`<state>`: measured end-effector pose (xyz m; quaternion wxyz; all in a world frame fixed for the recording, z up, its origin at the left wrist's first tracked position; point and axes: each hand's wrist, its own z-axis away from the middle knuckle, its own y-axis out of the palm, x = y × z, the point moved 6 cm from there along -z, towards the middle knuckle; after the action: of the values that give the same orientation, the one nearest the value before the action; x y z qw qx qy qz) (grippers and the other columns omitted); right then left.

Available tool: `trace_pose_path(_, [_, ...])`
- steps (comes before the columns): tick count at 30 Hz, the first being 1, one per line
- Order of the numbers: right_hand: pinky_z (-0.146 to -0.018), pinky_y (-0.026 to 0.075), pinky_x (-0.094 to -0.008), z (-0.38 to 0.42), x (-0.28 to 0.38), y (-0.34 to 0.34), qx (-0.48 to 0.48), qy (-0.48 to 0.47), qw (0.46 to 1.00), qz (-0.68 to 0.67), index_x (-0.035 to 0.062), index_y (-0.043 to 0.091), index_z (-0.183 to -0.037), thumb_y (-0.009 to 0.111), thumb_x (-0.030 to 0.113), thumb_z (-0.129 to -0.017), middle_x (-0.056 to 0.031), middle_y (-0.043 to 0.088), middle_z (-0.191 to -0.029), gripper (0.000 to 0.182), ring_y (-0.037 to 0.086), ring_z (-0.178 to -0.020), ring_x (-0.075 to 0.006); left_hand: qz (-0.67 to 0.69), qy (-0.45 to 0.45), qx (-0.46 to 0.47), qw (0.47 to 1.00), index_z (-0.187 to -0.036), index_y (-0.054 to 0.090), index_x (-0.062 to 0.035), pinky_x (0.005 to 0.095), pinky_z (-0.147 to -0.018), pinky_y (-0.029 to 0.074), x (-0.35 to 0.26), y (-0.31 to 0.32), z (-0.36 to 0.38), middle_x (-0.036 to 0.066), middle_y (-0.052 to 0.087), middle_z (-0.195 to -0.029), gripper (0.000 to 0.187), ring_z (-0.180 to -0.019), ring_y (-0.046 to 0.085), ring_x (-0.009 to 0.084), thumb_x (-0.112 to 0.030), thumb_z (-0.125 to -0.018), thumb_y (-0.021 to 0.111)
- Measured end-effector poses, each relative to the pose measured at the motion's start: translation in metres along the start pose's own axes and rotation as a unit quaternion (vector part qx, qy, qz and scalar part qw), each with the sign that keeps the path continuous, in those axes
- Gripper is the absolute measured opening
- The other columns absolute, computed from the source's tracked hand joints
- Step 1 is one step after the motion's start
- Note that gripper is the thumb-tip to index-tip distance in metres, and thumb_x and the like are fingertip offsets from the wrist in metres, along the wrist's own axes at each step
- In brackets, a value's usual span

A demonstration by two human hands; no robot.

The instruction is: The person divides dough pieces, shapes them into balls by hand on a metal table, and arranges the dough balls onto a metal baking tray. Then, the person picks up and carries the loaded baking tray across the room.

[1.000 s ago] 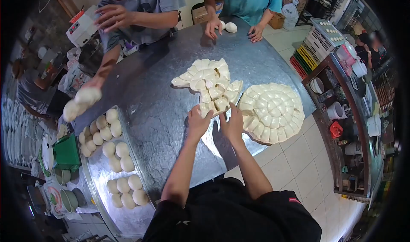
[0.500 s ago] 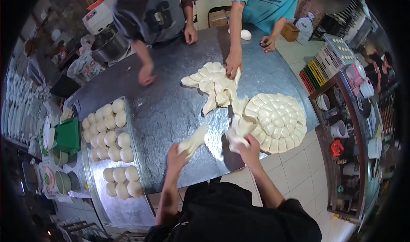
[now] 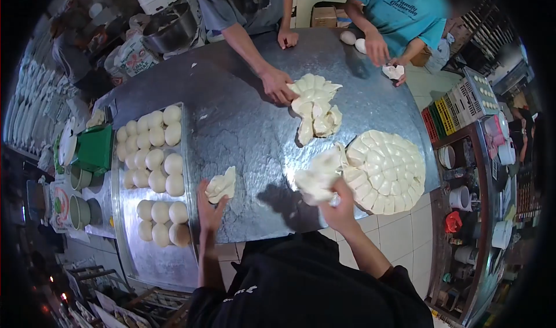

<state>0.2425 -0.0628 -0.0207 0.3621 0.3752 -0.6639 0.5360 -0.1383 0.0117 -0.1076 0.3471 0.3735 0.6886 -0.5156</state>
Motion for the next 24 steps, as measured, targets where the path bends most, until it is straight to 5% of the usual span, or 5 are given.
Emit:
trace_pose_path(2, [-0.098,0.043,-0.0421,0.022,-0.045,0.034,0.043,0.01,0.932,0.36,0.001,0.055,-0.123,0.075,0.016,-0.081,-0.0253,0.05,-0.13,0.049,0.049,-0.121,-0.0392,-0.013,0.011,-0.032,0.999,-0.129,0.055,-0.0005,0.0433,-0.11,0.038,-0.016,0.017,0.007,0.018,0.051,-0.136,0.063,-0.125,0.05,0.0373,-0.011,-0.074,0.082])
trace_pose_path(5, [-0.101,0.041,-0.0489,0.005,-0.003,0.036,-0.111,-0.038,0.986,0.116,0.0006,0.061,-0.122,0.074,0.019,-0.083,-0.0291,0.037,-0.149,0.045,0.046,-0.127,-0.0451,-0.111,0.077,-0.04,0.99,-0.128,0.056,-0.0021,0.0435,-0.104,0.042,-0.024,0.03,-0.01,0.018,0.055,-0.13,0.066,-0.121,0.052,0.0391,-0.016,-0.072,0.087])
trace_pose_path(12, [-0.065,0.051,-0.0494,-0.121,-0.048,0.11,0.053,-0.054,0.933,0.351,0.0107,0.063,-0.067,0.073,0.04,-0.085,-0.0115,0.066,-0.077,0.035,0.067,-0.073,-0.0329,-0.253,0.072,0.069,0.962,-0.093,0.066,-0.0088,0.0466,-0.078,0.051,-0.001,0.057,-0.107,0.013,0.066,-0.093,0.038,-0.087,0.063,0.0361,-0.031,-0.069,0.087])
trace_pose_path(22, [-0.062,0.053,-0.0471,-0.008,-0.024,0.078,0.298,0.094,0.911,0.271,0.0105,0.071,-0.076,0.064,0.04,-0.087,-0.0149,0.069,-0.07,0.032,0.07,-0.071,-0.0327,-0.249,0.034,0.284,0.926,-0.092,0.067,-0.0055,0.043,-0.079,0.054,-0.052,0.051,0.024,0.015,0.067,-0.086,0.054,-0.086,0.067,0.0363,-0.05,-0.067,0.086])
trace_pose_path(24, [-0.06,0.053,-0.0461,-0.017,-0.018,0.048,0.092,0.013,0.943,0.32,0.0121,0.074,-0.086,0.067,0.043,-0.083,-0.0136,0.069,-0.072,0.032,0.069,-0.068,-0.0326,-0.173,0.002,0.203,0.964,-0.091,0.068,-0.0053,0.0431,-0.086,0.052,-0.049,0.007,-0.003,0.016,0.066,-0.1,0.059,-0.094,0.066,0.0361,-0.057,-0.067,0.084])
